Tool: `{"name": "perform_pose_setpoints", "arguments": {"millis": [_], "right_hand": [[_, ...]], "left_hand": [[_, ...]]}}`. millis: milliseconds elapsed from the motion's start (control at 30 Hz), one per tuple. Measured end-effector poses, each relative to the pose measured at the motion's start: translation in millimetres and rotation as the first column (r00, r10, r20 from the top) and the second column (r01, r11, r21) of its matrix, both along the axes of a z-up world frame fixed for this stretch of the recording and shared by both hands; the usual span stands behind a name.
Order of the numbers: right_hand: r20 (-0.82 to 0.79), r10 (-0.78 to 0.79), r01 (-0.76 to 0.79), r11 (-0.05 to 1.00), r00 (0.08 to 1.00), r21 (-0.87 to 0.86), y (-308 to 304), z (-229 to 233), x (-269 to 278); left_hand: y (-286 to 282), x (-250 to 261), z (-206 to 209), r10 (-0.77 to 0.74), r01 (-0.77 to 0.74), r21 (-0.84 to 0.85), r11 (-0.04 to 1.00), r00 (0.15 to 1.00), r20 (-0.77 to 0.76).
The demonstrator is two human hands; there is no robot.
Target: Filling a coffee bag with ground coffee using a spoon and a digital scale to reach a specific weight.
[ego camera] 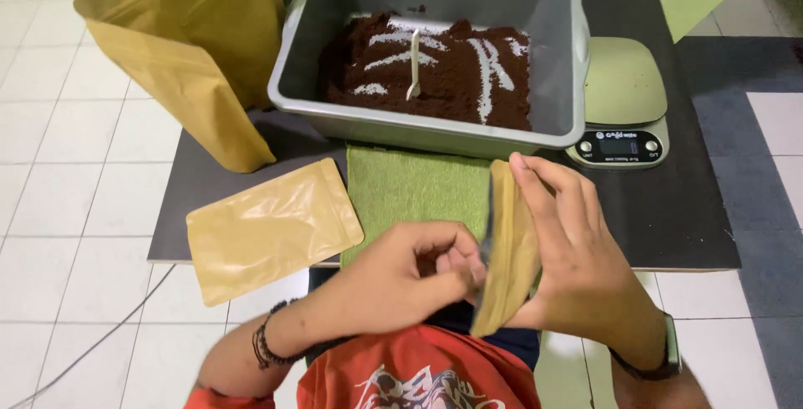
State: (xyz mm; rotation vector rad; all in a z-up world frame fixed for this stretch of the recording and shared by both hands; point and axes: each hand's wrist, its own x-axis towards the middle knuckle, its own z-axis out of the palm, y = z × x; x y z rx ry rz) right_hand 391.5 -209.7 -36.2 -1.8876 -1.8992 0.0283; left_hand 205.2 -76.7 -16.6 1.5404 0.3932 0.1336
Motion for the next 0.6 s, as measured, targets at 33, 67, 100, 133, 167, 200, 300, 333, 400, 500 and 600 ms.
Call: {"name": "perform_pose_setpoints", "arguments": {"millis": [33, 67, 100, 133, 167, 200, 300, 333, 400, 500, 600], "right_hand": [[0.039, 0.005, -0.006, 1.000, 0.999, 0.015, 3.0, 1.3, -1.9], [0.077, 0.010, -0.012, 0.999, 0.997, 0.030, 6.0, 3.0, -3.7], [0.080, 0.013, -0.016, 0.999, 0.997, 0.037, 6.8, 1.6, -2.2], [0.046, 0.030, -0.030, 1.000, 0.998, 0.007, 7.6, 0.1, -0.3], [0.006, 0.046, -0.046, 0.998, 0.999, -0.030, 6.1, -2.5, 0.3], [0.005, 0.051, -0.051, 0.998, 0.999, -0.031, 7.5, -6.0, 1.3], [0.051, 0.023, -0.022, 1.000, 0.998, -0.018, 13.3, -12.6, 3.9], [-0.003, 0.033, -0.033, 0.997, 0.999, -0.072, 16.3, -13.1, 3.7], [-0.065, 0.040, -0.049, 0.989, 0.997, -0.138, 16.3, -14.6, 2.9], [-0.092, -0.026, 0.005, 0.973, 0.995, -0.229, 19.7, -16.2, 6.2], [-0.072, -0.005, -0.008, 0.984, 0.997, -0.175, 20.3, -25.6, 8.2]], "left_hand": [[2.9, -0.8, -2.8, -0.006, 0.005, 0.040, 0.999, 1.000, 0.016], [6.0, -1.5, -5.2, -0.013, 0.010, 0.081, 0.997, 0.999, 0.032], [10.0, -1.7, -9.2, -0.009, 0.006, 0.087, 0.996, 0.999, 0.035], [14.1, -1.6, -13.2, -0.008, 0.002, 0.091, 0.996, 0.998, 0.070], [15.9, -2.7, -18.4, -0.006, -0.002, 0.087, 0.996, 0.995, 0.099], [16.7, -4.8, -19.5, -0.002, -0.007, 0.086, 0.996, 0.995, 0.098], [21.9, -7.6, -20.8, 0.110, -0.116, 0.148, 0.982, 0.993, 0.046], [24.1, -8.3, -21.9, 0.161, -0.167, 0.198, 0.966, 0.986, 0.045], [26.6, -10.9, -23.1, 0.213, -0.216, 0.236, 0.948, 0.976, 0.037], [38.0, -15.2, -20.9, 0.271, -0.270, 0.280, 0.921, 0.962, 0.036], [47.1, -18.6, -29.4, 0.141, -0.137, 0.171, 0.976, 0.990, -0.014]]}}
